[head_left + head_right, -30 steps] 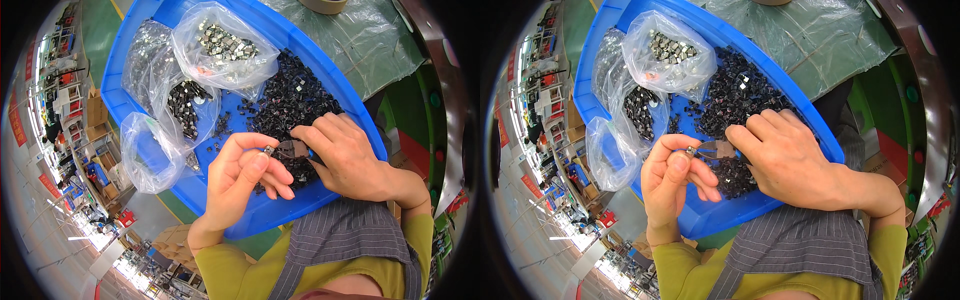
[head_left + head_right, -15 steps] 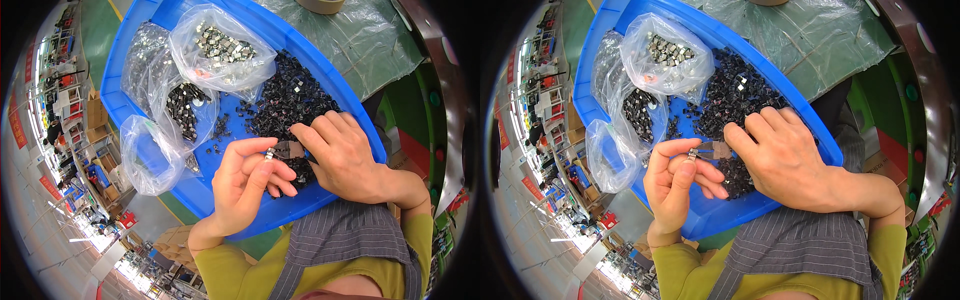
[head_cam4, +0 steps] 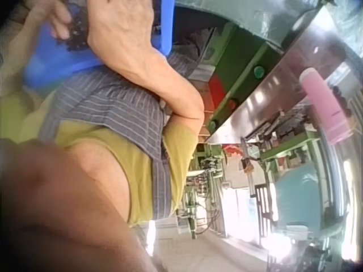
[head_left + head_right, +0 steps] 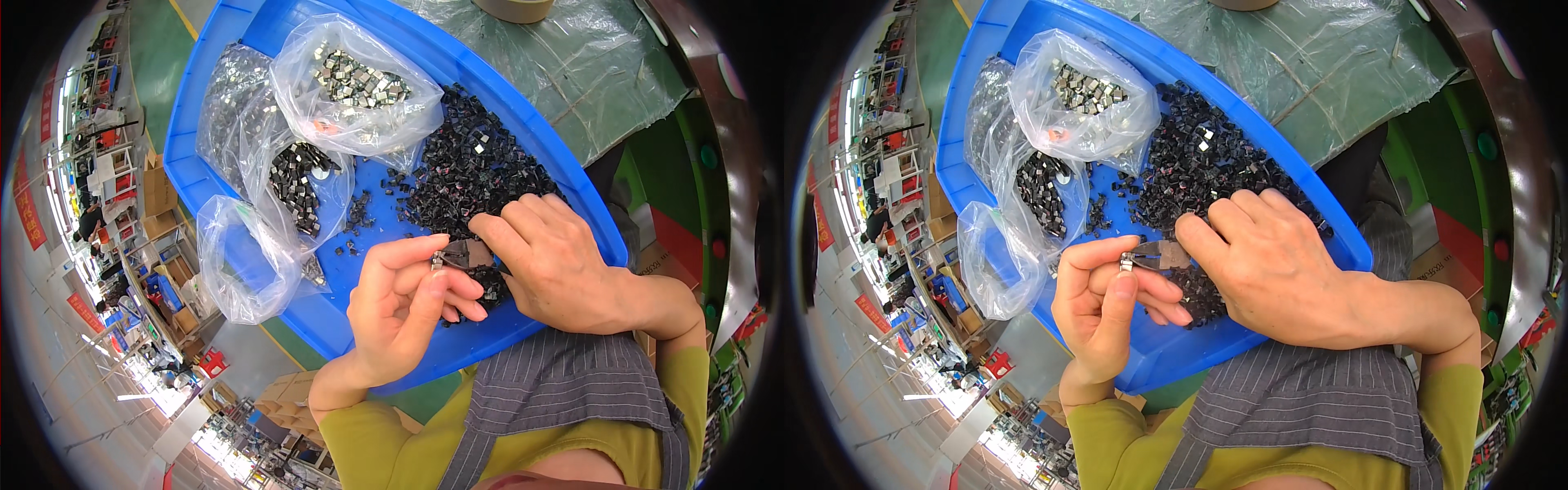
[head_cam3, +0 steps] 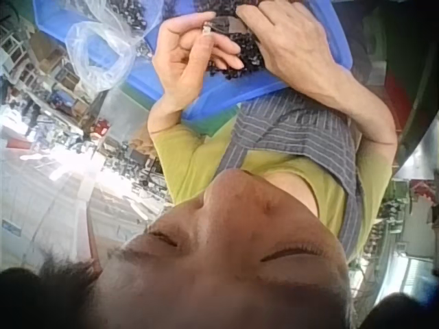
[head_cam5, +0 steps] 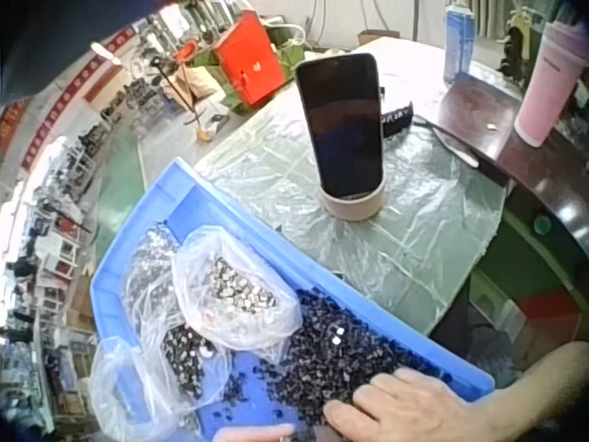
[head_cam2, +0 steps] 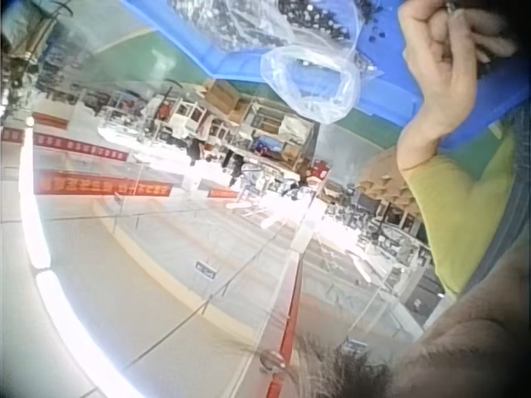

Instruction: Using pliers to process or sort small black components in a blue tray.

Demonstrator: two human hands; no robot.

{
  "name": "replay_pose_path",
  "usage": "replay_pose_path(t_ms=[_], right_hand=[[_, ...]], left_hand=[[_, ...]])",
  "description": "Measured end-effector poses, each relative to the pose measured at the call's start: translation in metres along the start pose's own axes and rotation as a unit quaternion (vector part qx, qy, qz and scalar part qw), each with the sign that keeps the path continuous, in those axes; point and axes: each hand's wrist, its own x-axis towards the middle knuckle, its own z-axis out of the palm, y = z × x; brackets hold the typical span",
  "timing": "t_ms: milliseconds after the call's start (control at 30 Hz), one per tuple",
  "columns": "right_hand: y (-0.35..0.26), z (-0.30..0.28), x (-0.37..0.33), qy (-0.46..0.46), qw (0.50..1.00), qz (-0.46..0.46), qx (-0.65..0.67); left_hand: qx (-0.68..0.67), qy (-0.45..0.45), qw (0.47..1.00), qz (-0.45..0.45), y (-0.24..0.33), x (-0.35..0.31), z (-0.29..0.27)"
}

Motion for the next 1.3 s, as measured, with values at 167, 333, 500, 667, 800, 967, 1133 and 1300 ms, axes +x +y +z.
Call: replay_pose_path(t_ms=[167,333,500,667,800,967,1133,1300], right_hand=[[0.001,0.000,-0.002,-0.046,0.997,0.009,0.064],[0.001,0.001,-0.002,-0.044,0.997,0.018,0.065],[0.000,0.001,0.001,0.009,1.000,0.004,-0.012],[0.001,0.003,0.000,0.026,0.999,-0.003,-0.041],[0.002,0.003,0.000,0.037,0.998,-0.003,-0.043],[0.002,0.005,0.000,0.040,0.998,0.001,-0.038],[0.001,0.003,-0.001,0.023,0.999,0.000,-0.031],[0.001,0.003,-0.002,0.031,0.999,-0.005,-0.021]], left_hand=[[0.005,-0.006,1.000,-0.006,0.002,0.002,-0.001],[-0.038,0.003,0.999,-0.028,0.002,0.003,-0.001],[-0.004,0.069,0.997,-0.032,0.006,0.006,0.009],[0.017,0.069,0.997,-0.014,0.003,0.005,0.010],[0.028,0.064,0.998,-0.006,0.004,0.005,0.011],[0.006,0.008,1.000,0.008,-0.001,0.002,0.003],[0.006,0.004,1.000,0.011,-0.004,0.002,0.001],[0.004,0.004,1.000,0.020,-0.003,0.002,0.001]])
